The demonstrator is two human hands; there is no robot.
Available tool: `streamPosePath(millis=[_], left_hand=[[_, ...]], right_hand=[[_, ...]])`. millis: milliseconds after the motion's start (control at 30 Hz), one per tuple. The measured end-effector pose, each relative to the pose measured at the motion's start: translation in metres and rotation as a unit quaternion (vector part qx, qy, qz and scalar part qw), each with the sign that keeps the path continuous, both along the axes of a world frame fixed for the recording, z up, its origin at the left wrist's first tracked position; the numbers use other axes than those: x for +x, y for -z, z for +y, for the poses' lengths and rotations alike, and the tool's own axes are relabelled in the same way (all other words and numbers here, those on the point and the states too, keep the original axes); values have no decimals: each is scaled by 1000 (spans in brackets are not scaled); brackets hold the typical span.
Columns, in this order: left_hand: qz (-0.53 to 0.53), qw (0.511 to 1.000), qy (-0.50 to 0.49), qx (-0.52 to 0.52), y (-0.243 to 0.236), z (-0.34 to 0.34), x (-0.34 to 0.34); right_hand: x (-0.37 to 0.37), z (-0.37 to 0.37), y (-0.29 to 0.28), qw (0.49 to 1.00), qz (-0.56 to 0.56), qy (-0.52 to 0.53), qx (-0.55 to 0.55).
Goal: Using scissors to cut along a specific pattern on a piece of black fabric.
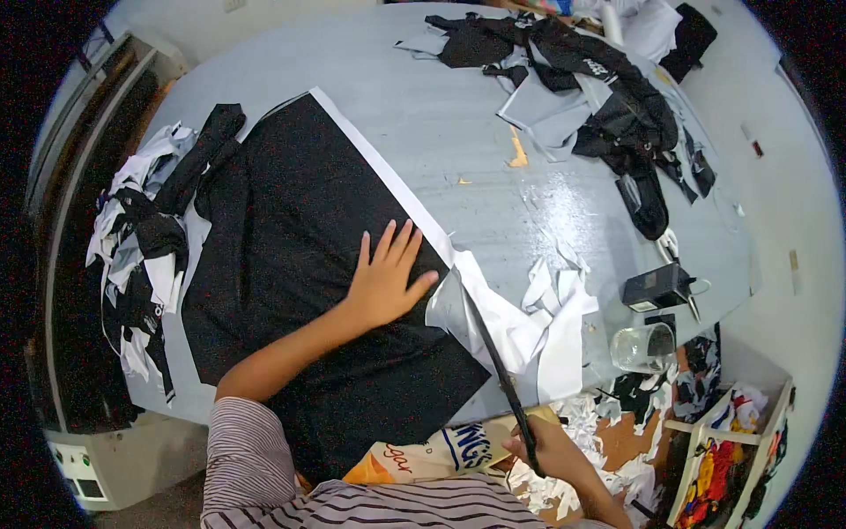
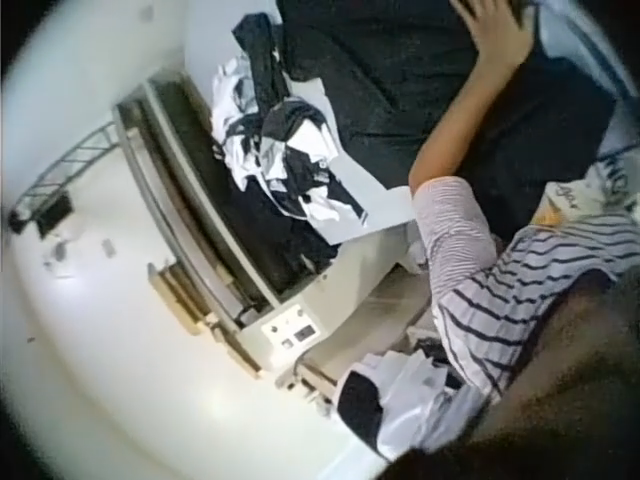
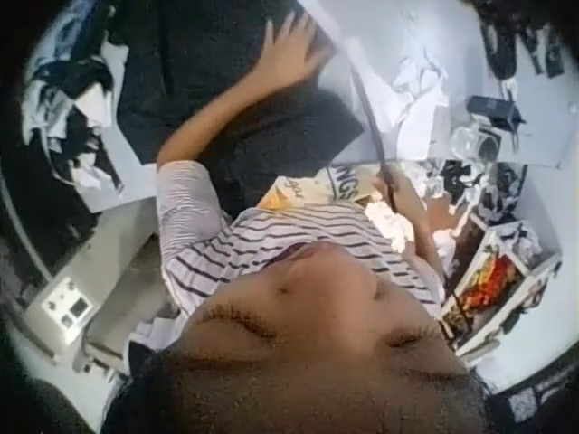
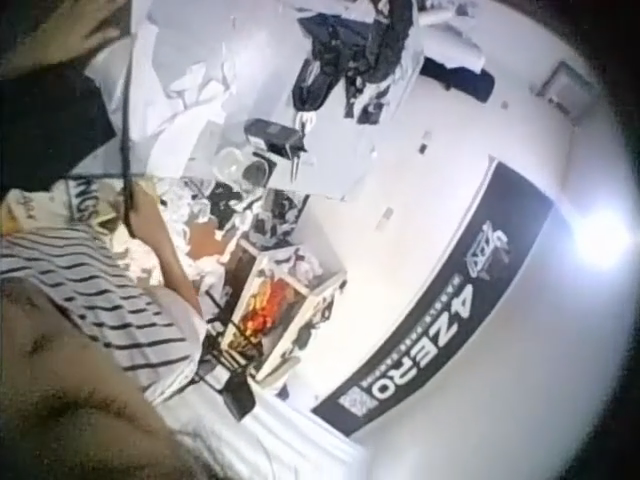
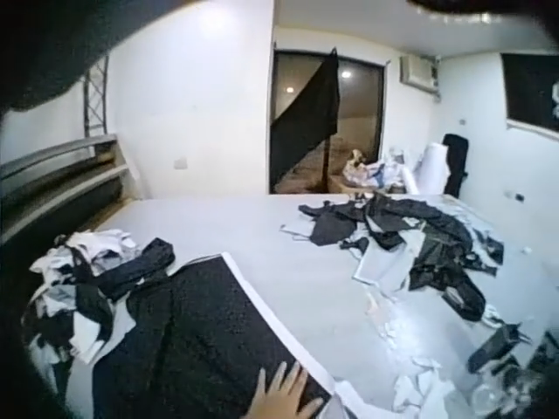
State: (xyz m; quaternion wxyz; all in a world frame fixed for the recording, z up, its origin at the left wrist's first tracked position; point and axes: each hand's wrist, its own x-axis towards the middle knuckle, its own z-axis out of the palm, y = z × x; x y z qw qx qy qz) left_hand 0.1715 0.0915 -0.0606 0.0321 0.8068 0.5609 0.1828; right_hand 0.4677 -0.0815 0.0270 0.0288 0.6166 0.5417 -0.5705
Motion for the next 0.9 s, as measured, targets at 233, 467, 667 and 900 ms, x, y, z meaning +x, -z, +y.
streamPosePath(millis=[233, 467, 667, 900], left_hand=[[0, 998, 40, 46, 8, -19, -21], [-26, 997, 33, 59, 9, -21, -20], [-28, 996, 41, 79, 12, -22, -19], [-24, 997, 30, 60, 12, -17, -20]], right_hand=[[-7, 21, -18, 989, -89, -113, 27], [-17, 47, -27, 987, -86, -122, 53], [-8, 48, -25, 985, -111, -125, 33], [-21, 60, -20, 977, -119, -153, 86]])
